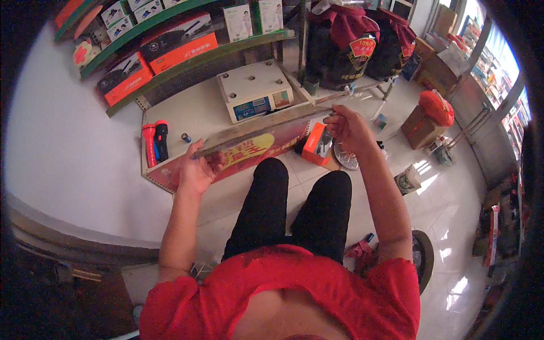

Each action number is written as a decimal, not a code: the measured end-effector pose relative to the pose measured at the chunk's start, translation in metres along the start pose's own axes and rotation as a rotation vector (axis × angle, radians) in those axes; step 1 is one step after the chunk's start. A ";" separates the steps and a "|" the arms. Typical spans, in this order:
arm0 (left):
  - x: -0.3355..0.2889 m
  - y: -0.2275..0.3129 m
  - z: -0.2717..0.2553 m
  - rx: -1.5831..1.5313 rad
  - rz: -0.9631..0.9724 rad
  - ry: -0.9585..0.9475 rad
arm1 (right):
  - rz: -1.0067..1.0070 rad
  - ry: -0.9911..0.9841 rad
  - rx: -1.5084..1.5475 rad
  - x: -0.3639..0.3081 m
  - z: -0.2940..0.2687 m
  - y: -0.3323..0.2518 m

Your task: The person installs batteries into an electronic scale, fits the bottom plastic panel, and sets the metal weighing tray into place.

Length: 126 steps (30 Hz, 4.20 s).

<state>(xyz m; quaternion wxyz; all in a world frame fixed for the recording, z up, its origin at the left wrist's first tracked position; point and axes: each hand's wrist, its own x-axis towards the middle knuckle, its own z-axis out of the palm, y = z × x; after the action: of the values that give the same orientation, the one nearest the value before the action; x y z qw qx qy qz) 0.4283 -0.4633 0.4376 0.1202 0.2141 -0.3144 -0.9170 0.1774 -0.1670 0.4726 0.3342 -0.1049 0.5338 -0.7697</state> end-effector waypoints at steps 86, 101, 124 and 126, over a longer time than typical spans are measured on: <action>0.362 0.043 -0.065 0.346 0.450 0.585 | -0.403 0.104 -1.007 0.462 -0.049 0.060; 0.371 0.070 -0.027 0.263 0.507 0.562 | -0.098 -0.158 0.810 0.406 -0.008 0.062; 0.156 -0.012 0.047 1.328 0.781 -0.035 | -0.100 -0.003 0.037 0.211 -0.068 -0.017; 0.172 0.018 0.078 1.469 1.159 0.017 | -0.101 -0.052 -0.192 0.213 -0.046 -0.034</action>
<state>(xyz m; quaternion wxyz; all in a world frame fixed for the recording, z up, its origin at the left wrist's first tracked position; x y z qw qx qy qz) 0.2418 -0.4977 0.4498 0.3955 0.0527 -0.8719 -0.2838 -0.0211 -0.2594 0.4427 0.2970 -0.1831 0.5904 -0.7278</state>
